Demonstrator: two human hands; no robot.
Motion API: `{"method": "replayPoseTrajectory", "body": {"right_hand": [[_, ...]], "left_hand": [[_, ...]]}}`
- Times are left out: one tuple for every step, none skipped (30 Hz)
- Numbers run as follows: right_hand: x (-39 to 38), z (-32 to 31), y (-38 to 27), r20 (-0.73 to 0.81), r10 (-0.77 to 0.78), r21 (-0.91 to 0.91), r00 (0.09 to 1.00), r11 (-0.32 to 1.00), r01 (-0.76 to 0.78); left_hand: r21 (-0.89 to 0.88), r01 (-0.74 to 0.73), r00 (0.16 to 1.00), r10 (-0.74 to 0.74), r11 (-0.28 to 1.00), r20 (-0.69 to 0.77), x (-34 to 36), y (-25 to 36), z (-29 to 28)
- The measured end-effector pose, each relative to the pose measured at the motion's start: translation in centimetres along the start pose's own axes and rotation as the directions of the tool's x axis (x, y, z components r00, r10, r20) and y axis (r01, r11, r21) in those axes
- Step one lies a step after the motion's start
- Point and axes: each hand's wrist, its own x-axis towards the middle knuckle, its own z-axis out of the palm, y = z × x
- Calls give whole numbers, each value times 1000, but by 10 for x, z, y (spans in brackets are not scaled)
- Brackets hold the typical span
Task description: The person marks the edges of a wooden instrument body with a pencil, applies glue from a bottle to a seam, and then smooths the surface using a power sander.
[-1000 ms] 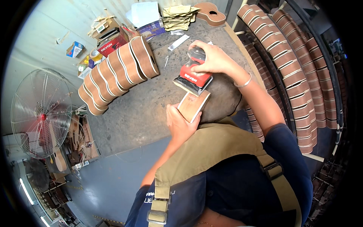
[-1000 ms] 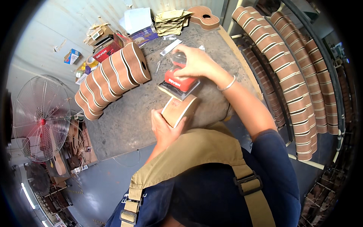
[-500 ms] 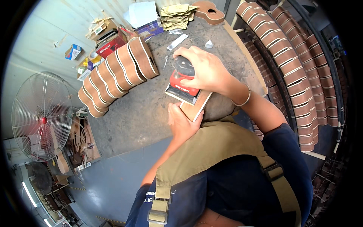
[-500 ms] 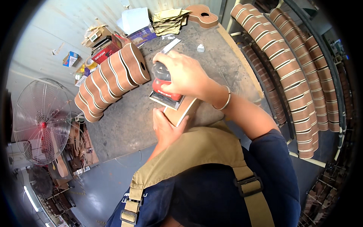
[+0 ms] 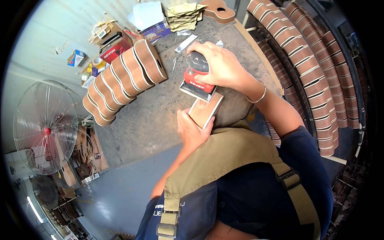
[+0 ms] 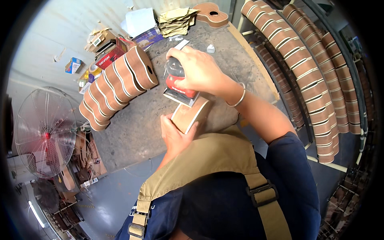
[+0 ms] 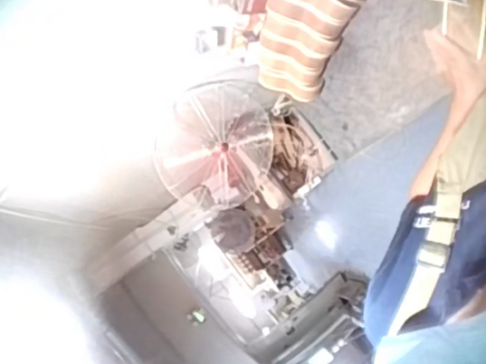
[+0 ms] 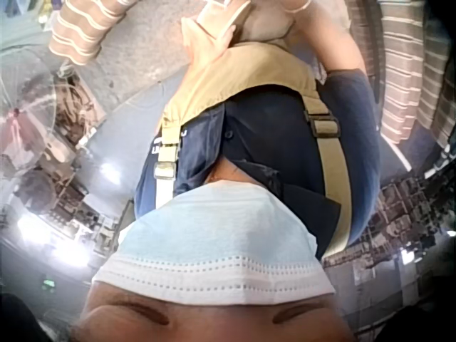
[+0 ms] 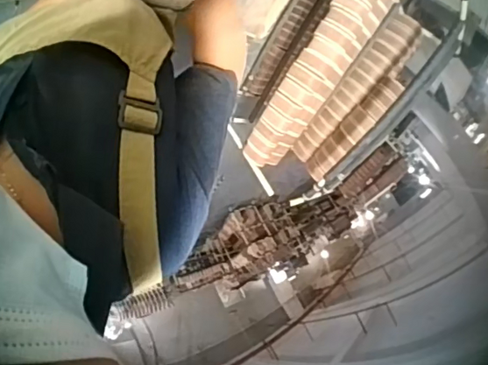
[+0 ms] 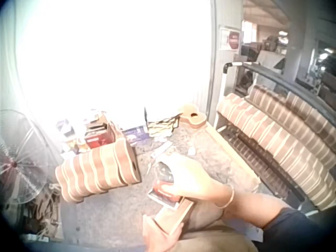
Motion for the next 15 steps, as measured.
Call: {"method": "replayPoseTrajectory", "body": {"right_hand": [[-5, 1, -3, -12, -28, 7, 1000, 1000, 28], [-10, 3, -9, 3, -45, 20, 999, 999, 45], [-15, 6, -16, 19, -57, 32, 998, 998, 57], [-17, 7, -19, 34, -70, 45, 997, 997, 69], [-18, 7, -16, 25, -67, 29, 997, 997, 67], [-17, 7, -13, 14, -69, 15, 998, 998, 68], [-15, 7, -8, 4, -71, 2, 997, 997, 71], [-13, 7, -2, -5, -74, -11, 997, 997, 74], [-9, 7, 9, -50, -53, -50, 997, 997, 50], [-4, -3, 14, 16, 65, -56, 998, 996, -64], [-5, -2, 27, -9, 53, -123, 999, 991, -54], [-10, -1, 39, -33, 41, -194, 999, 980, -47], [-15, -3, 48, -38, 60, -194, 997, 979, -66], [-21, -6, 57, -42, 78, -194, 996, 977, -85], [-26, -8, 66, -45, 97, -192, 994, 976, -104]], "left_hand": [[10, -10, 1000, 10, 1000, -2, -1, -1, 0], [21, -20, 1000, 20, 1000, -4, 0, -2, 1], [21, -59, 998, 59, 998, -21, 0, -2, 1], [22, -96, 995, 97, 995, -38, 1, -1, 1], [23, -134, 989, 135, 991, -55, 2, 0, 2], [24, -106, 993, 107, 994, -38, 0, -1, 1], [25, -78, 997, 79, 997, -22, -3, -3, 1], [27, -50, 999, 50, 998, -8, -5, -5, 1], [9, -33, 999, 33, 999, -6, -7, -5, -1], [-8, -16, 1000, 16, 1000, -7, -9, -6, -4], [-25, 2, 1000, -2, 1000, -8, -11, -7, -6], [-26, -12, 1000, 12, 1000, 0, -12, -8, -8], [-24, -22, 1000, 22, 999, 4, -13, -10, -10], [-22, -32, 999, 32, 999, 8, -14, -11, -12], [-30, -32, 999, 32, 999, 4, -15, -12, -12]]}}
